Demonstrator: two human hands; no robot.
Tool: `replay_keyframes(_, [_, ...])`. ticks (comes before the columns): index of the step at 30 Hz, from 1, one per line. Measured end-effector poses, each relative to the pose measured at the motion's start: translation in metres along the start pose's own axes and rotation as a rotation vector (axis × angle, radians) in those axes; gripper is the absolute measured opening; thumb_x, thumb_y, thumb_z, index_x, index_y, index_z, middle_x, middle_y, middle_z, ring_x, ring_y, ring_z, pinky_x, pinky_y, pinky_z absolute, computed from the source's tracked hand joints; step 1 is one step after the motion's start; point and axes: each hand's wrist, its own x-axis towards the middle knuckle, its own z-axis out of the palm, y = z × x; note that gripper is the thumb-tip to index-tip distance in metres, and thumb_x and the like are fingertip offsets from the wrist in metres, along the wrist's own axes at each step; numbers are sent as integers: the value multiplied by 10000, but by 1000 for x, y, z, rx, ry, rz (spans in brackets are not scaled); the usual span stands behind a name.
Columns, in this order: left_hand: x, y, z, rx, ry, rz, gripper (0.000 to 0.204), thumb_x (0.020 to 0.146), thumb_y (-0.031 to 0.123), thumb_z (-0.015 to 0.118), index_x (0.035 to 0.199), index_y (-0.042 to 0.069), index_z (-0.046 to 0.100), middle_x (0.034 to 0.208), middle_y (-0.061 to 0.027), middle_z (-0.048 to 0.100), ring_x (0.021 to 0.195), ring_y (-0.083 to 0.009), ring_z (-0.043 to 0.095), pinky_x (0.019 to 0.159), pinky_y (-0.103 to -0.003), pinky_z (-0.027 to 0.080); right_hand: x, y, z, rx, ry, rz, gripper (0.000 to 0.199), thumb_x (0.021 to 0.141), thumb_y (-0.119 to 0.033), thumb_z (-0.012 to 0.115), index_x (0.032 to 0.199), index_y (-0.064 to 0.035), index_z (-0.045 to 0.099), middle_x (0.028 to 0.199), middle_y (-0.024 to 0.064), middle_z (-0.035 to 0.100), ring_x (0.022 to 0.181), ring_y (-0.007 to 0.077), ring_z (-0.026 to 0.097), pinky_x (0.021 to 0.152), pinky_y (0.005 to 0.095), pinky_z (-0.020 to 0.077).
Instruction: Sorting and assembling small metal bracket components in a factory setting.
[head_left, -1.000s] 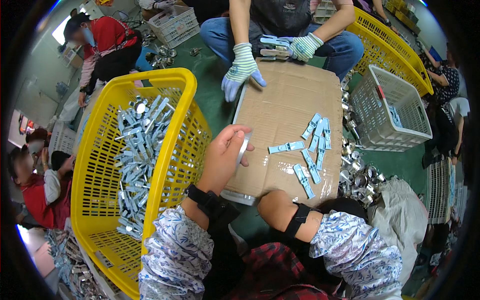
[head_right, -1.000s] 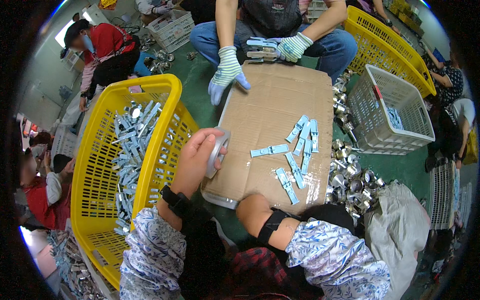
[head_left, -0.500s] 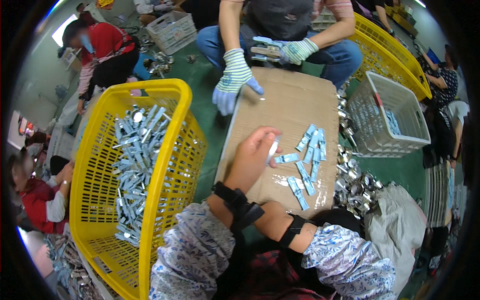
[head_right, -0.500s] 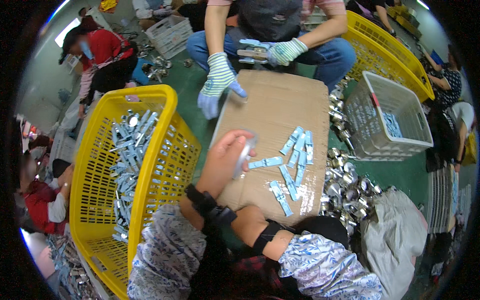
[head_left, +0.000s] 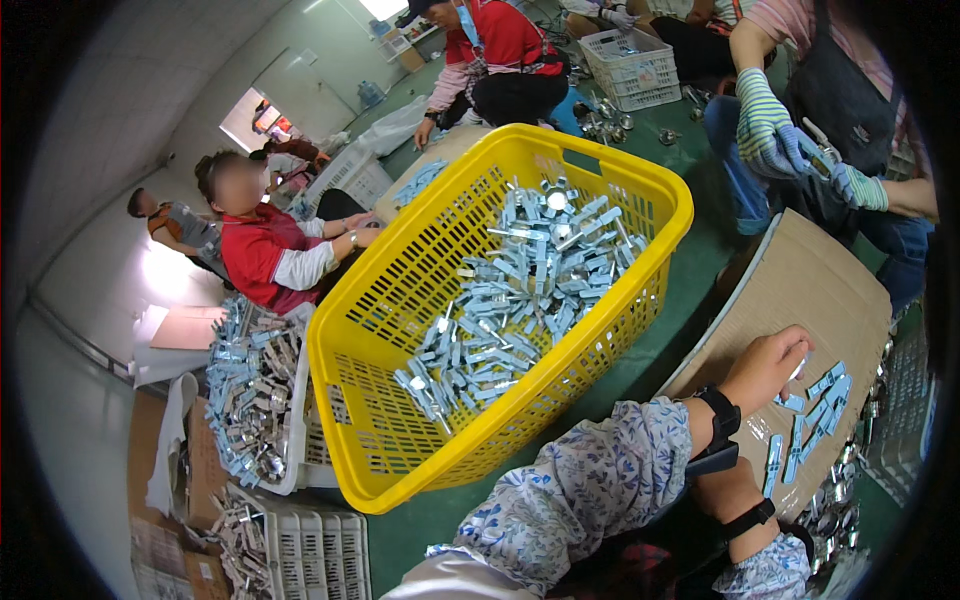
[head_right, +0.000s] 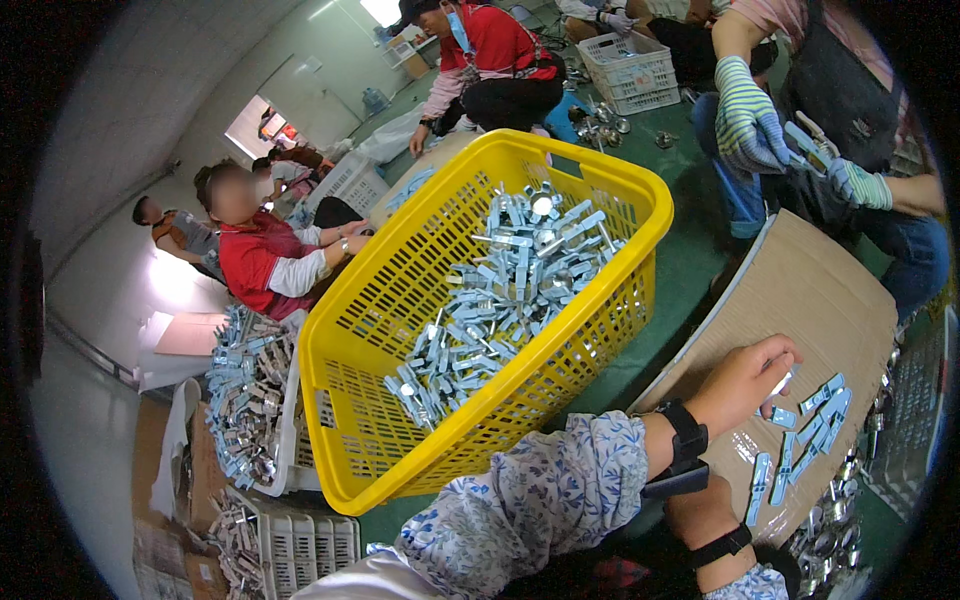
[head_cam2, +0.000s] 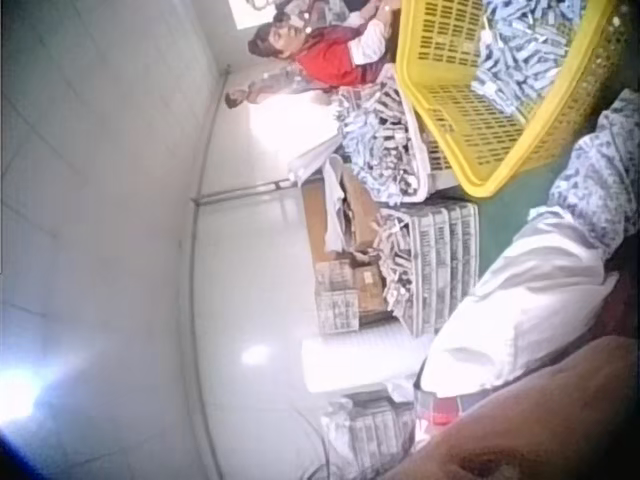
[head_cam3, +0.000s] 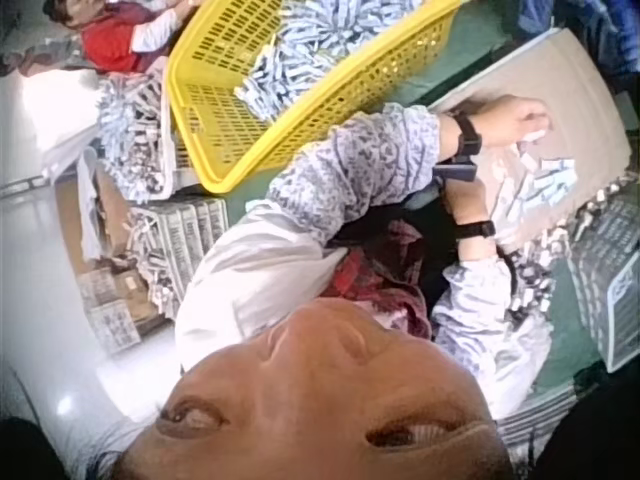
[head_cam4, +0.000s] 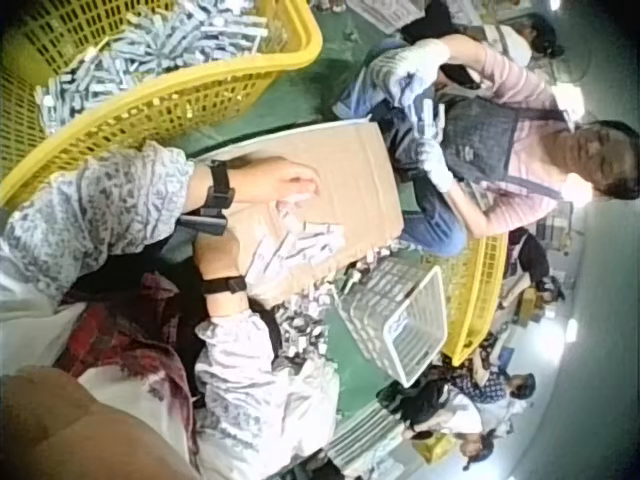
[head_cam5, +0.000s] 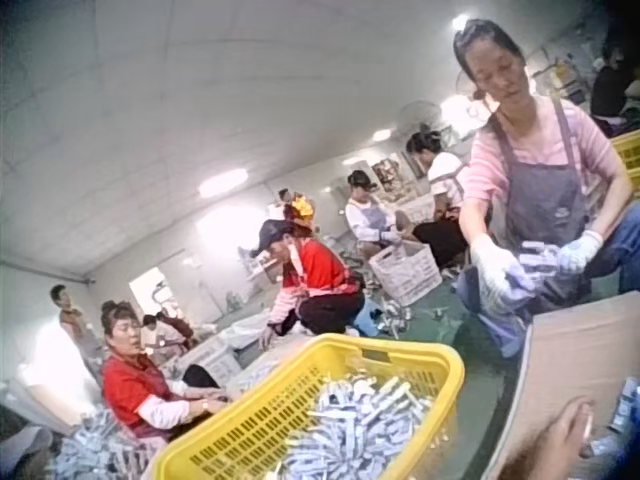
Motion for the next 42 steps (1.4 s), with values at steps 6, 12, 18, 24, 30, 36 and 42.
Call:
replay_keyframes(6, [2, 1, -2, -50, 18, 15, 180, 917, 183, 415, 982, 42, 505, 685, -47, 540, 451, -80, 477, 434, -211, 392, 5, -6, -11, 38, -2, 8, 208, 687, -173, 569, 872, -89, 615, 850, 117, 618, 791, 312, 592, 626, 387, 490])
replay_keyframes(12, [-9, 2, -15, -82, 128, 28, 245, 915, 191, 421, 1099, 48, 496, 749, -56, 539, 571, -80, 508, 437, -212, 407, 9, -5, 6, -55, -42, -28, 210, 706, -133, 567, 913, -137, 600, 877, 71, 632, 834, 264, 606, 660, 355, 487])
replay_keyframes(18, [10, -11, 15, -127, -50, -29, 287, 913, 200, 437, 1155, 53, 483, 857, -51, 528, 680, -89, 522, 452, -213, 431, -17, 17, 14, 4, 14, 45, 219, 703, -204, 557, 895, -106, 597, 878, 108, 602, 806, 312, 580, 613, 408, 483])
replay_keyframes(24, [-6, -2, -18, -86, 40, -79, 299, 922, 217, 430, 1170, 56, 472, 984, -63, 564, 801, -107, 575, 553, -223, 472, 8, 14, 60, 388, 7, 156, 200, 799, -247, 512, 790, -73, 611, 758, 94, 643, 750, 283, 618, 624, 400, 473])
replay_keyframes(30, [0, 5, -3, -118, -20, -74, 307, 914, 200, 418, 1163, 28, 473, 832, -96, 572, 594, -87, 516, 520, -211, 446, 1, 3, 7, 20, -245, 150, 143, 769, -137, 501, 871, -79, 582, 872, 142, 629, 829, 306, 609, 685, 374, 494])
replay_keyframes(36, [-2, 8, 0, -67, 7, -104, 317, 916, 202, 407, 1171, 25, 470, 810, -93, 578, 548, -83, 497, 521, -208, 431, 0, -2, -6, -15, -308, 148, 205, 802, -134, 498, 900, -77, 668, 953, 101, 644, 890, 247, 620, 726, 342, 493])
replay_keyframes(42, [-4, 9, 0, -64, 3, -88, 311, 918, 200, 406, 1161, 18, 471, 828, -103, 582, 558, -88, 508, 514, -201, 440, 0, 2, 6, 18, -222, 129, 141, 761, -155, 532, 878, -86, 570, 847, 127, 629, 809, 299, 610, 663, 370, 492])
